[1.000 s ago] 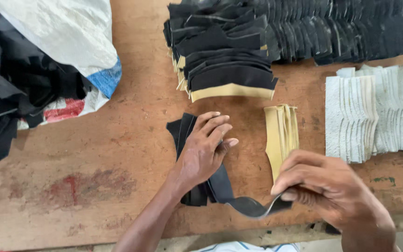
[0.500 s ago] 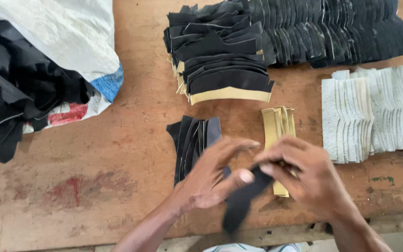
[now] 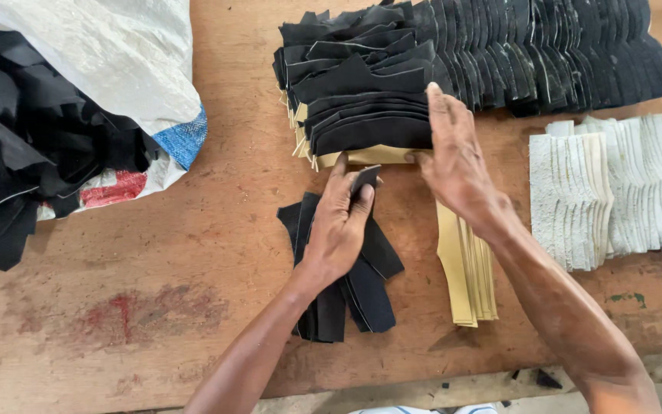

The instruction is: The person repeatedly picks a black fabric piece and a beige strip, aligns them edge-to-edge, and places the paired set into a growing stack. The hands work over a wooden table with multiple piles of similar parts nearby.

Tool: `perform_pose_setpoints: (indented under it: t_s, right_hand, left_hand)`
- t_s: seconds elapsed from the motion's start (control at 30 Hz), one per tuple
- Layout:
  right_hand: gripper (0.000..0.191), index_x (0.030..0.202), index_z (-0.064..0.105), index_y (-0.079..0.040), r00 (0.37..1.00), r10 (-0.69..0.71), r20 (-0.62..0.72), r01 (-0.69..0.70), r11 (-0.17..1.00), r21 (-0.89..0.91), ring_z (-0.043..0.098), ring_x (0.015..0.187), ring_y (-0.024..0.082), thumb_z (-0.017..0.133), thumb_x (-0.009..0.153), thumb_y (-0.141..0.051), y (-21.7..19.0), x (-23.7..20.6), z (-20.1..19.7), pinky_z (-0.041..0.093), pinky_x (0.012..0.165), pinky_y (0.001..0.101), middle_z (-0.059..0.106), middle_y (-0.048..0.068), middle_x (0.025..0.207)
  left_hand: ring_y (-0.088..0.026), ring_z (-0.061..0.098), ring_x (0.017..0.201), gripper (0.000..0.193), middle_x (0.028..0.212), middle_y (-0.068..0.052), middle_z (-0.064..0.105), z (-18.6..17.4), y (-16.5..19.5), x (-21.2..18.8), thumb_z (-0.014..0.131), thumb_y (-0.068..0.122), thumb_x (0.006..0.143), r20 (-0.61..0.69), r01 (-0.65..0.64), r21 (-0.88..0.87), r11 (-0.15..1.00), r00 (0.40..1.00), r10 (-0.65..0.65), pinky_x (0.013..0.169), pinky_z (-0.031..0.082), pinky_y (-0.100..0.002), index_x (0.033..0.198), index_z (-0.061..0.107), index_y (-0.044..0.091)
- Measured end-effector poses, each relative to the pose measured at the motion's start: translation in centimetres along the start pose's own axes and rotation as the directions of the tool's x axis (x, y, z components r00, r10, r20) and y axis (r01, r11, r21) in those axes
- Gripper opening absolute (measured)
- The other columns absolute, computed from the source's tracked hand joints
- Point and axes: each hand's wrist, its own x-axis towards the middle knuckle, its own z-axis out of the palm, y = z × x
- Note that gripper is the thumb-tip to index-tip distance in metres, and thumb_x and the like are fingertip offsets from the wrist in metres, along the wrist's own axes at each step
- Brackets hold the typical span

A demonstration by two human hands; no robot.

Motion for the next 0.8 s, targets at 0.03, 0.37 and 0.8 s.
perform_pose_setpoints:
  t_s: [0.03, 0.37, 0.8]
  right_hand:
    - [0.095, 0.161, 0.025, 0.004, 0.999, -0.026, -0.023, 0.025, 0.999, -0.031, 0.043, 0.138, 0.041, 0.079, 0.083, 0.001, 0.1, 0.5, 0.5, 0.039, 0.118, 0.0439, 0.039, 0.026, 0.152]
    - [0.102, 0.162, 0.018, -0.004, 0.986, 0.132, 0.104, -0.144, 0.983, 0.117, 0.037, 0.141, 0.038, 0.079, 0.08, -0.005, -0.9, 0.9, -0.7, 0.033, 0.117, 0.0452, 0.033, 0.023, 0.156]
    - [0.06, 0.13, 0.057, -0.002, 0.978, -0.086, 0.191, 0.142, 0.941, -0.307, 0.036, 0.14, 0.04, 0.082, 0.076, -0.012, 1.6, -8.9, -2.2, 0.039, 0.114, 0.0502, 0.049, 0.022, 0.146]
  left_hand:
    - [-0.029, 0.046, 0.146, 0.022, 0.165, -0.025, 0.035, -0.2, -0.1, 0.3, 0.053, 0.02, 0.107, 0.009, 0.042, -0.022, 0.999, 0.999, -0.042, 0.108, 0.044, -0.037, 0.12, 0.065, 0.006]
    - [-0.017, 0.054, 0.105, 0.033, 0.111, -0.013, 0.06, -0.7, 1.1, -0.4, 0.052, 0.025, 0.114, -0.044, -0.001, -0.267, 0.964, 0.999, -0.011, 0.095, 0.046, -0.029, 0.131, 0.065, 0.0]
    - [-0.018, 0.069, 0.097, 0.038, 0.113, -0.013, 0.067, 0.6, -1.5, 0.1, 0.048, -0.003, 0.101, 0.377, 0.354, -0.545, 0.76, 0.913, -0.156, 0.083, 0.061, -0.031, 0.139, 0.048, 0.002]
